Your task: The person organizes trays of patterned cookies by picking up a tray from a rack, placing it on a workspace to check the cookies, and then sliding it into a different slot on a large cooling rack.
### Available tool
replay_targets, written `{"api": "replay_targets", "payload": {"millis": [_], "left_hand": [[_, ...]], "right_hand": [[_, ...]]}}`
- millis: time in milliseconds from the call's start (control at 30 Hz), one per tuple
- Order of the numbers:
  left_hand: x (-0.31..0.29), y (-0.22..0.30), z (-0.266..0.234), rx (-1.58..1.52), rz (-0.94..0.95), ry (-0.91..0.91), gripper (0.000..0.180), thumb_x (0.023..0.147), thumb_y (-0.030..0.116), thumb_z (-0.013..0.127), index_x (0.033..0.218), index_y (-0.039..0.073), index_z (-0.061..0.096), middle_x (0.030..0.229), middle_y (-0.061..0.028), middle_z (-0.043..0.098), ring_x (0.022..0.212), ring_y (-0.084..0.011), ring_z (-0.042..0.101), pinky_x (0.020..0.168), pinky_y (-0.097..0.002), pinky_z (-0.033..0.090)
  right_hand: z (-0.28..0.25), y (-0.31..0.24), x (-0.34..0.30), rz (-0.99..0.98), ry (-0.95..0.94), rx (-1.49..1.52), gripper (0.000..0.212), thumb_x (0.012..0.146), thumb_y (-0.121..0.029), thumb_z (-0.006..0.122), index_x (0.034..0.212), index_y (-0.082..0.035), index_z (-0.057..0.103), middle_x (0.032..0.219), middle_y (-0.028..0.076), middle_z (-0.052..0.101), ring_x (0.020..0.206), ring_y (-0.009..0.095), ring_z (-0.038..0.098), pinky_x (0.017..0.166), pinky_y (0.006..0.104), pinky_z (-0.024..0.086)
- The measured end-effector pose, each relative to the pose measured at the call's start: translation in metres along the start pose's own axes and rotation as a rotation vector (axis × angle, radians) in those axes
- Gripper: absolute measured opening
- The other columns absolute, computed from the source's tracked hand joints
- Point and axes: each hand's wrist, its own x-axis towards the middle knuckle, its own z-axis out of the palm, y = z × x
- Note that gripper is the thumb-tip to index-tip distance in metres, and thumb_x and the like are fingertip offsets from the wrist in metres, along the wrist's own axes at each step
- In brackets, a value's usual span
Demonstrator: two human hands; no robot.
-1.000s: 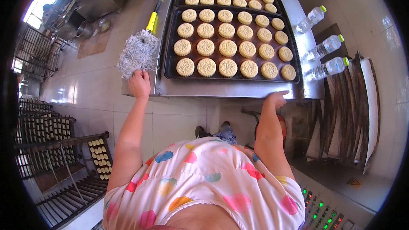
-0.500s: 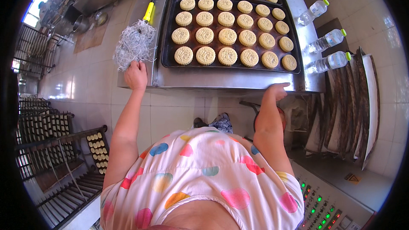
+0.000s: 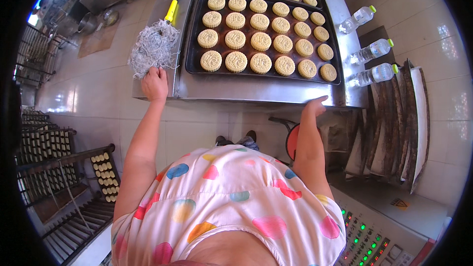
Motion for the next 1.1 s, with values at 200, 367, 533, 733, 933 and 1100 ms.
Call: {"api": "replay_targets", "payload": {"millis": [200, 367, 533, 733, 933, 1100], "left_hand": [[0.000, -0.003, 0.000, 0.027, -0.009, -0.072, 0.021, 0.082, 0.023, 0.058, 0.068, 0.008, 0.051, 0.066, -0.0112, 0.061, 0.066, -0.0299, 0.059, 0.063, -0.0439, 0.044], [-0.001, -0.006, 0.000, 0.014, 0.002, -0.073, 0.022, 0.083, 0.026, 0.056, 0.070, 0.009, 0.054, 0.066, -0.0104, 0.062, 0.066, -0.0281, 0.060, 0.064, -0.0426, 0.045], [0.000, -0.006, 0.000, 0.022, -0.013, -0.071, 0.021, 0.081, 0.027, 0.058, 0.070, 0.009, 0.054, 0.065, -0.0097, 0.061, 0.067, -0.0273, 0.060, 0.065, -0.0418, 0.045], [0.000, -0.008, 0.001, 0.020, -0.004, -0.033, 0.020, 0.079, 0.026, 0.060, 0.071, 0.009, 0.053, 0.065, -0.0100, 0.061, 0.066, -0.0276, 0.060, 0.064, -0.0422, 0.044], [0.000, -0.007, -0.001, -0.022, -0.005, -0.027, 0.019, 0.080, 0.024, 0.059, 0.071, 0.008, 0.052, 0.065, -0.0098, 0.060, 0.067, -0.0269, 0.059, 0.065, -0.0415, 0.044], [0.001, -0.007, -0.002, -0.029, -0.014, -0.031, 0.018, 0.080, 0.023, 0.059, 0.072, 0.009, 0.053, 0.065, -0.0088, 0.060, 0.068, -0.0261, 0.059, 0.065, -0.0412, 0.043]], "right_hand": [[-0.063, 0.042, -0.044, -0.016, -0.973, -0.109, 0.065, 0.086, -0.060, 0.047, 0.082, 0.003, 0.061, 0.066, 0.013, 0.065, 0.055, 0.017, 0.063, 0.050, 0.0278, 0.049], [-0.058, -0.009, -0.169, -1.129, -1.128, -0.413, 0.031, 0.085, -0.031, 0.062, 0.084, 0.000, 0.062, 0.067, 0.011, 0.063, 0.063, 0.025, 0.064, 0.059, 0.0354, 0.048], [-0.007, -0.084, -0.269, -1.774, -0.770, -0.080, 0.030, 0.079, -0.031, 0.066, 0.089, -0.004, 0.060, 0.081, 0.015, 0.062, 0.076, 0.034, 0.061, 0.066, 0.0423, 0.048], [0.037, -0.113, -0.326, -1.858, -0.738, -0.712, 0.062, 0.076, -0.056, 0.060, 0.108, -0.003, 0.056, 0.100, 0.017, 0.060, 0.094, 0.033, 0.059, 0.082, 0.0431, 0.044], [0.062, -0.106, -0.341, -1.866, -0.719, -0.895, 0.068, 0.074, -0.059, 0.060, 0.112, -0.003, 0.056, 0.104, 0.019, 0.059, 0.096, 0.034, 0.059, 0.081, 0.0430, 0.047], [0.072, -0.103, -0.348, -1.848, -0.731, -0.976, 0.061, 0.073, -0.051, 0.065, 0.113, -0.006, 0.056, 0.107, 0.016, 0.059, 0.099, 0.030, 0.058, 0.083, 0.0402, 0.044]]}}
